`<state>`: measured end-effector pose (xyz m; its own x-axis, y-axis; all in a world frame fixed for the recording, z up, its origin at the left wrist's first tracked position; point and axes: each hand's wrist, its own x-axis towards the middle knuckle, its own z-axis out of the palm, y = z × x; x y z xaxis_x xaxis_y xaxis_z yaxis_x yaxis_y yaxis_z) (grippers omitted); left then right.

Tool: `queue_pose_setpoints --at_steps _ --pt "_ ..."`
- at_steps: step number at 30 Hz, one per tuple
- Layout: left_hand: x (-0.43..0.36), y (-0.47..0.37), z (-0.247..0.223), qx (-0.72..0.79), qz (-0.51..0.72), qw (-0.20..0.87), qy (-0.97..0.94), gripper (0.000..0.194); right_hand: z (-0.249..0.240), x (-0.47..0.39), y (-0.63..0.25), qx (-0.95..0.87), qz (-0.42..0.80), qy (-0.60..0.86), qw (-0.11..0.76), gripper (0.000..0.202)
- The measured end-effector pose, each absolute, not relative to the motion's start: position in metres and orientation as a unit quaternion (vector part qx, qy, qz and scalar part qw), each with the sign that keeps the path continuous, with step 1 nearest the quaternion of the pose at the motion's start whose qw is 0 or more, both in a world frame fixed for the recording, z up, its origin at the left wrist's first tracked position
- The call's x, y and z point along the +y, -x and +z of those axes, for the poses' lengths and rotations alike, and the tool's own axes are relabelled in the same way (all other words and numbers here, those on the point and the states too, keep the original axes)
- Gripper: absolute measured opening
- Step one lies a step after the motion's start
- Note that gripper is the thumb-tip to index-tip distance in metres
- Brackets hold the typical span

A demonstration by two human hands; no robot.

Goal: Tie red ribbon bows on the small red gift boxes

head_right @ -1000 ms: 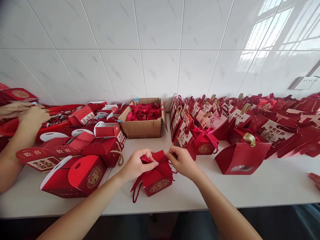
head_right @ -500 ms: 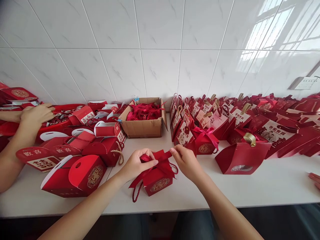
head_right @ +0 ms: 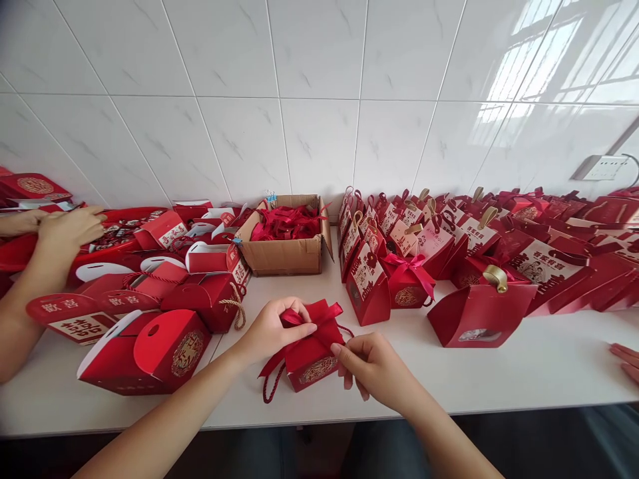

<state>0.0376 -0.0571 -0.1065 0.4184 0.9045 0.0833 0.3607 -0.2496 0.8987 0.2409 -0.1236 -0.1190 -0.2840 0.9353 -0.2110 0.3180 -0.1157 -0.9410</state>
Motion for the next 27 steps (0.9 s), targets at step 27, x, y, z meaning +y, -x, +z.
queue_pose_setpoints --at_steps 27 --pt "-0.049 -0.036 -0.116 0.427 0.346 0.443 -0.708 0.023 -0.14 -0.133 -0.238 -0.631 0.457 0.513 0.36 0.053"
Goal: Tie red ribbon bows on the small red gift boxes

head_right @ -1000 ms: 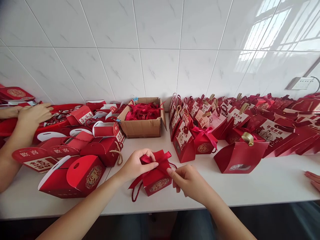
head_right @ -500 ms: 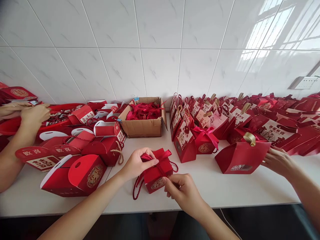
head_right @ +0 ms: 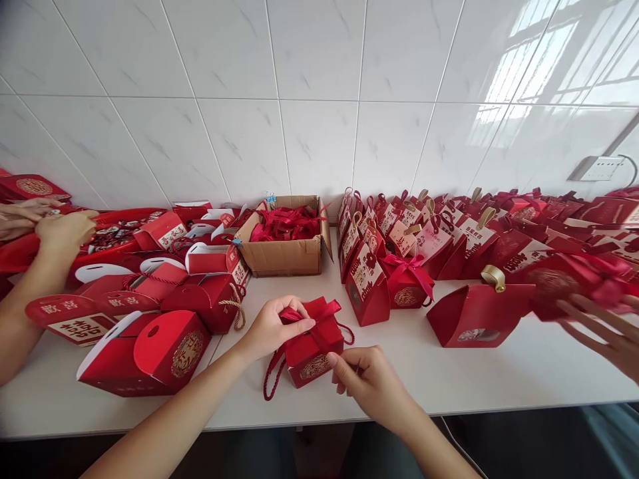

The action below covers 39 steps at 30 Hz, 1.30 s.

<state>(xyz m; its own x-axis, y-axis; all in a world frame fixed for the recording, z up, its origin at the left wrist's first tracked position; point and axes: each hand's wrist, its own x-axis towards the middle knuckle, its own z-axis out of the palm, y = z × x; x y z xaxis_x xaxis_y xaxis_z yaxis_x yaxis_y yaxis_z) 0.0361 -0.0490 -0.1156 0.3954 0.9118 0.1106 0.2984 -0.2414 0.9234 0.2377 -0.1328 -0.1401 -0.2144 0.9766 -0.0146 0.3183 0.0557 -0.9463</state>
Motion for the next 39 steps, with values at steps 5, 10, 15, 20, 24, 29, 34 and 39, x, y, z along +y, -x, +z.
queue_pose_setpoints --at_steps 5,10,15,20,24,29,34,39 --pt "-0.049 -0.034 -0.112 0.428 0.328 0.456 -0.709 0.025 -0.13 -0.101 -0.256 -0.591 0.403 0.577 0.393 0.061" --pt "-0.049 -0.034 -0.113 0.417 0.333 0.457 -0.712 0.027 -0.128 -0.069 -0.236 -0.581 0.505 0.511 0.383 0.054" --pt "-0.047 -0.035 -0.117 0.409 0.339 0.459 -0.712 0.03 -0.133 -0.061 -0.219 -0.578 0.509 0.467 0.435 0.051" --pt "-0.046 -0.034 -0.122 0.401 0.339 0.47 -0.71 0.036 -0.138 -0.062 -0.222 -0.566 0.5 0.467 0.46 0.05" --pt "-0.046 -0.033 -0.123 0.403 0.334 0.467 -0.712 0.037 -0.138 -0.061 -0.222 -0.568 0.489 0.472 0.464 0.051" --pt "-0.046 -0.033 -0.122 0.407 0.329 0.462 -0.716 0.037 -0.139 -0.061 -0.222 -0.578 0.472 0.485 0.456 0.052" --pt "-0.046 -0.031 -0.114 0.398 0.319 0.459 -0.728 0.032 -0.137 -0.064 -0.232 -0.612 0.462 0.508 0.393 0.051" --pt "-0.053 -0.023 -0.106 0.384 0.396 0.437 -0.71 0.03 -0.111 -0.083 -0.248 -0.675 0.352 0.573 0.303 0.047"
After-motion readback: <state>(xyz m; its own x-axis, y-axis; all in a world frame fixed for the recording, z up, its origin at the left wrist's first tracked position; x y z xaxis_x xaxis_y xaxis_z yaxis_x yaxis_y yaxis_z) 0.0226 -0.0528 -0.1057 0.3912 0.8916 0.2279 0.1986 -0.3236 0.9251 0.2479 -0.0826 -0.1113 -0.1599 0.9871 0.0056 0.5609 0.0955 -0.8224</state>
